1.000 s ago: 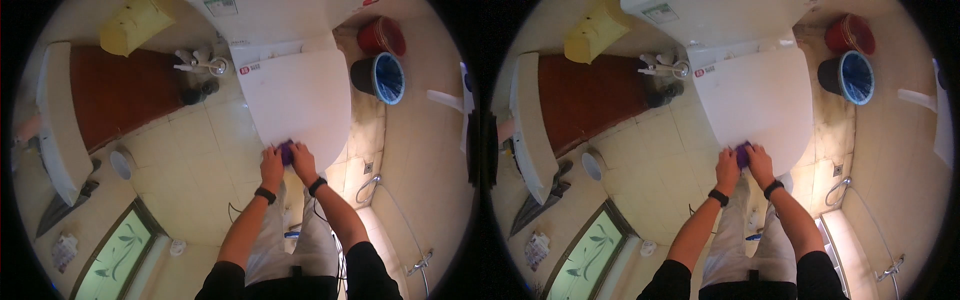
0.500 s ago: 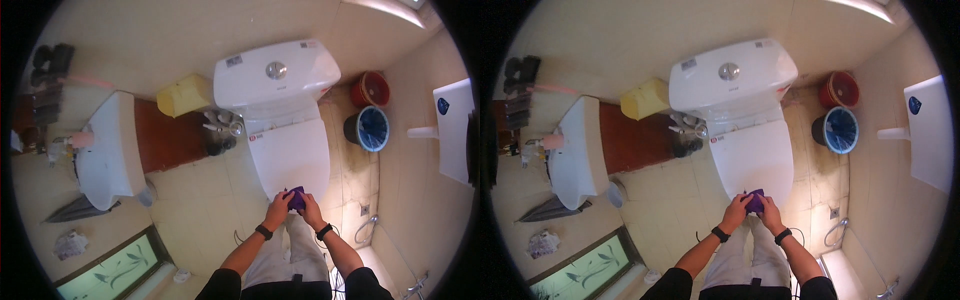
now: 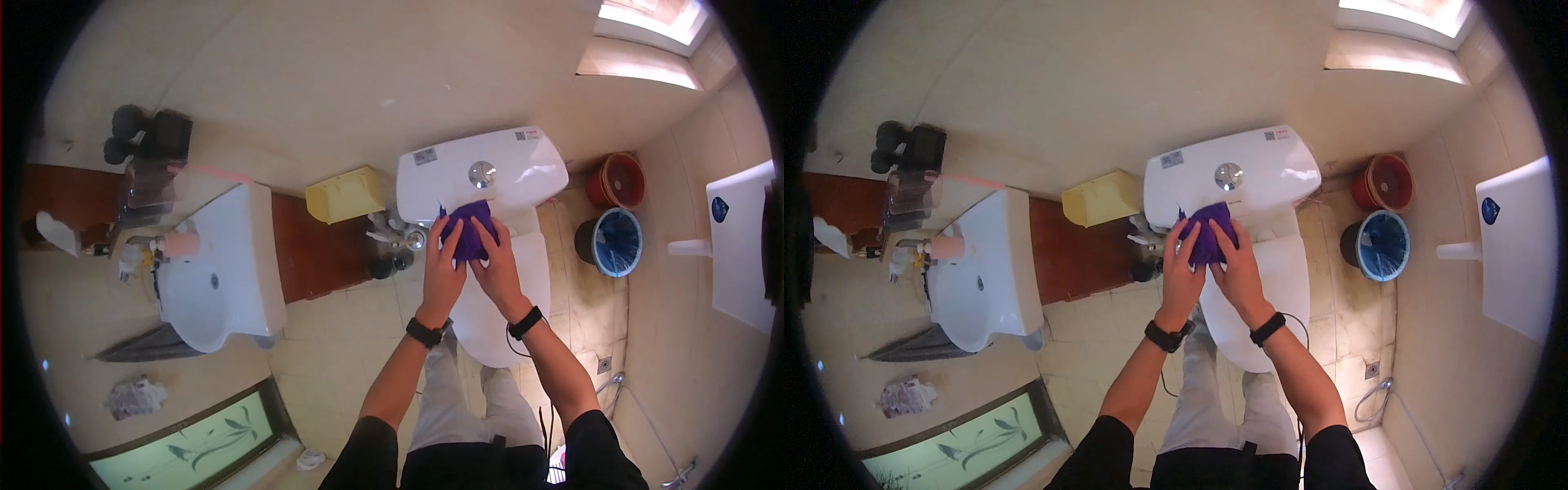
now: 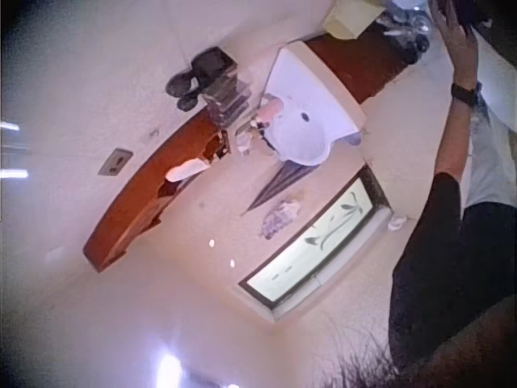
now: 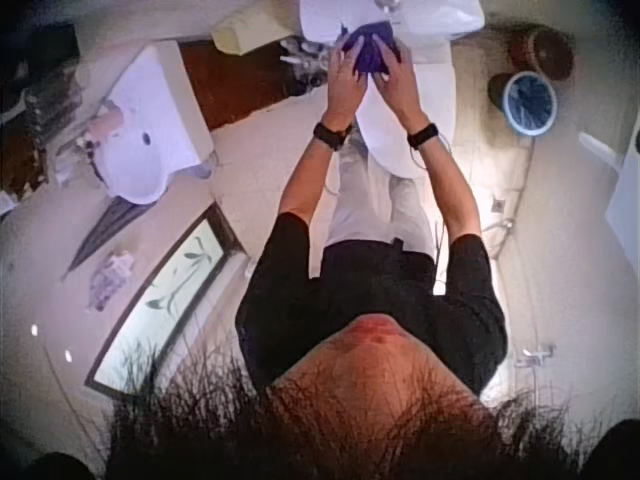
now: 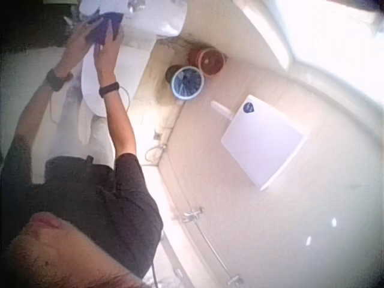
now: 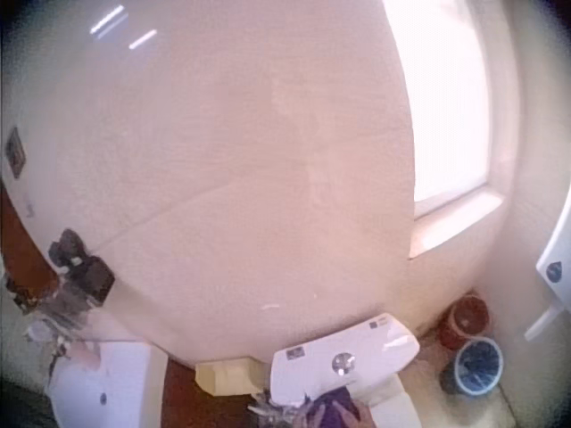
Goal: The person wipes the top of the toilet tank and the seat lid using a cloth, then wipes a shower pipe and the wall, and finishes by cleaning the edges and handle of a bathroom door and its frame.
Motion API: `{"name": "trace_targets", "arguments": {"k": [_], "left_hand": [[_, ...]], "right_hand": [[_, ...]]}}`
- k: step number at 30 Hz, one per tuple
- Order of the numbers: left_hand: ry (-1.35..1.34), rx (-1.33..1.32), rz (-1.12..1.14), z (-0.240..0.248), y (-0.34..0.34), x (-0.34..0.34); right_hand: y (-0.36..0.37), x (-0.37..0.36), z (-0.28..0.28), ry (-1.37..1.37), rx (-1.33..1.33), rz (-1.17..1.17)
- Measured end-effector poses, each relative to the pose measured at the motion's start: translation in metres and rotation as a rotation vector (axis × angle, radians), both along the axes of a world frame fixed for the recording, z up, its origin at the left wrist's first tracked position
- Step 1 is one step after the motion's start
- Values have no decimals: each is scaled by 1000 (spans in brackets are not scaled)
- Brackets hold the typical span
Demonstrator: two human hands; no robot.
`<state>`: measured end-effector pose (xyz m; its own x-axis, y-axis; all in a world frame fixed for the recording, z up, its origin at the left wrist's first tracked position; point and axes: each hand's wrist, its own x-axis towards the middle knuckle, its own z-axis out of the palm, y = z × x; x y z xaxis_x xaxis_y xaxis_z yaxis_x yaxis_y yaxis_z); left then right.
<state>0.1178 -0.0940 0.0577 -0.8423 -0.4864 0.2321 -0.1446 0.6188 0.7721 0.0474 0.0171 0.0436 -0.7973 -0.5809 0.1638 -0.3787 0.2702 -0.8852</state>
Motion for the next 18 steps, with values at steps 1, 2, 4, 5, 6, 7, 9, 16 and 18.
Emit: {"name": "trace_targets", "arguments": {"k": [1,2,4,5,6,7,9,16,18], "left_hand": [[5,-10,-4,-1,-12,-10],[9,-20,-8,-4,-24,-20],[-62,-47,-13,-21,-49,-30],[-134,-63,-13,-30,-62,-31],[-211,-73,-15,-32,-73,-32],[-243,-120,-18,-33,-82,-31],[-276,-98,-27,-34,-101,-28],[-333,16,-49,-23,-141,21],[-461,103,-78,-19,-145,45]], "right_hand": [[-14,-9,-1,-8,1,-6],[-27,-16,-3,-15,3,-13],[-53,-26,-17,50,76,-27],[-65,-29,-25,113,130,-29],[-76,-31,-27,171,191,-31],[-87,-33,-29,162,192,-34],[-105,-34,-26,146,194,-39],[-134,6,-15,40,352,43],[-132,26,-9,26,386,100]]}}
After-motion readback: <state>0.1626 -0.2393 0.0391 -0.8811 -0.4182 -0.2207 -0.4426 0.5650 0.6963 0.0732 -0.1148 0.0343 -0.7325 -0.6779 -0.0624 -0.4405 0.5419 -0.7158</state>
